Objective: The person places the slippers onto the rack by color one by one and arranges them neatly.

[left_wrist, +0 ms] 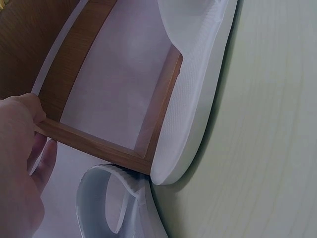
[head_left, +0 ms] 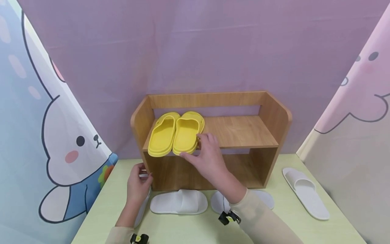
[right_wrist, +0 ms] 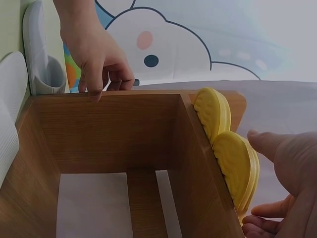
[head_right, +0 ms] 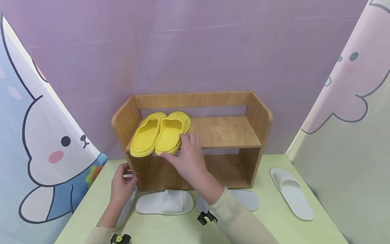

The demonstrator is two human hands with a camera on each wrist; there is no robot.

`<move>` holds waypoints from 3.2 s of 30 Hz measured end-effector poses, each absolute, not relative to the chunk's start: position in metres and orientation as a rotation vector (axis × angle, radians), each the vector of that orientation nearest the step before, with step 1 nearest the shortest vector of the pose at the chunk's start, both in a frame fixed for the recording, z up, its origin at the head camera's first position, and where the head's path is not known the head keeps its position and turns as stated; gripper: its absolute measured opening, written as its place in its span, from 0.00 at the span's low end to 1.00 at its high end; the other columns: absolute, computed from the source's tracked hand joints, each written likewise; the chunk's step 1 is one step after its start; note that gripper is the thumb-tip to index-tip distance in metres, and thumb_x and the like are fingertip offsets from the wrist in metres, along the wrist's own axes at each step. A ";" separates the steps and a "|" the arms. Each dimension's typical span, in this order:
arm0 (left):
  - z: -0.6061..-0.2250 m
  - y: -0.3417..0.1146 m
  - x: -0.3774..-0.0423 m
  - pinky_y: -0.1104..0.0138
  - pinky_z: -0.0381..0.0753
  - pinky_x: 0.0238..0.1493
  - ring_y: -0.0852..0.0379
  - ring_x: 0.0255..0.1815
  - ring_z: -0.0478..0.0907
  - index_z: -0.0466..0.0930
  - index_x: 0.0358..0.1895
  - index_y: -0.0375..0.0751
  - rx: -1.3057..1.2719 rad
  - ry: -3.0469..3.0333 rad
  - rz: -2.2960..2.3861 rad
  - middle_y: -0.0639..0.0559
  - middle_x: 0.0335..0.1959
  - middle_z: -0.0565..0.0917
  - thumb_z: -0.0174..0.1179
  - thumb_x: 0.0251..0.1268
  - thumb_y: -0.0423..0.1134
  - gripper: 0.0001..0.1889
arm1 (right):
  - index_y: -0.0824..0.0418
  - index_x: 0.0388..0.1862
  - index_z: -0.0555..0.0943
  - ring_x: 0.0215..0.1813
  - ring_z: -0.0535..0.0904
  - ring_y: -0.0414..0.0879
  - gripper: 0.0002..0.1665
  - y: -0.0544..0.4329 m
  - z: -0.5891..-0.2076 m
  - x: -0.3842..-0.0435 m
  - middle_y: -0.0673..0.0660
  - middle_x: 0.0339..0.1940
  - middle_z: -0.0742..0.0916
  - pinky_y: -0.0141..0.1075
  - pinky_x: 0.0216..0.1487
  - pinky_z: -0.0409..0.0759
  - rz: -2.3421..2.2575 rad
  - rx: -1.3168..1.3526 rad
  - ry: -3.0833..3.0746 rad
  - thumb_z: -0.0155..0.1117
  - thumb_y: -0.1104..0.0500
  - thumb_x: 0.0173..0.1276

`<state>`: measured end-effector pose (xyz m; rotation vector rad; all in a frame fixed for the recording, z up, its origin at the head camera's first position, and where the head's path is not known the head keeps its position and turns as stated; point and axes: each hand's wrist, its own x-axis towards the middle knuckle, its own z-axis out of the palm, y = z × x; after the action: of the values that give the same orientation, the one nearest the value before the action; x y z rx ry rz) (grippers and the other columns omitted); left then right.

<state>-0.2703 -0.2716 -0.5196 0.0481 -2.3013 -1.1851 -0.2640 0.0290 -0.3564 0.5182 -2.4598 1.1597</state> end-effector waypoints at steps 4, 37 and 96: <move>-0.519 -0.271 -0.270 0.58 0.93 0.50 0.42 0.54 0.87 0.74 0.67 0.35 0.040 -2.293 -1.192 0.41 0.55 0.83 0.70 0.69 0.25 0.25 | 0.64 0.73 0.77 0.61 0.75 0.51 0.48 0.034 -0.357 -0.265 0.58 0.62 0.79 0.44 0.56 0.84 1.173 0.533 -2.427 0.89 0.43 0.63; -0.522 -0.272 -0.271 0.44 0.92 0.53 0.40 0.54 0.87 0.74 0.67 0.35 0.033 -2.282 -1.213 0.41 0.55 0.83 0.69 0.70 0.25 0.26 | 0.55 0.57 0.85 0.63 0.79 0.46 0.26 0.142 -0.403 -0.240 0.47 0.57 0.84 0.38 0.64 0.80 1.057 0.880 -2.217 0.88 0.59 0.63; -0.521 -0.270 -0.271 0.81 0.83 0.46 0.43 0.56 0.86 0.73 0.69 0.36 0.064 -2.304 -1.207 0.41 0.58 0.82 0.69 0.70 0.26 0.26 | 0.59 0.59 0.85 0.58 0.80 0.47 0.35 0.272 -0.504 -0.241 0.51 0.56 0.86 0.26 0.62 0.75 0.738 0.893 -2.347 0.91 0.56 0.54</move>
<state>-0.2708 -0.2704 -0.5206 0.0642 -2.3041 -1.2075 -0.2413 0.2715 -0.5044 0.8927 -2.3474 0.7381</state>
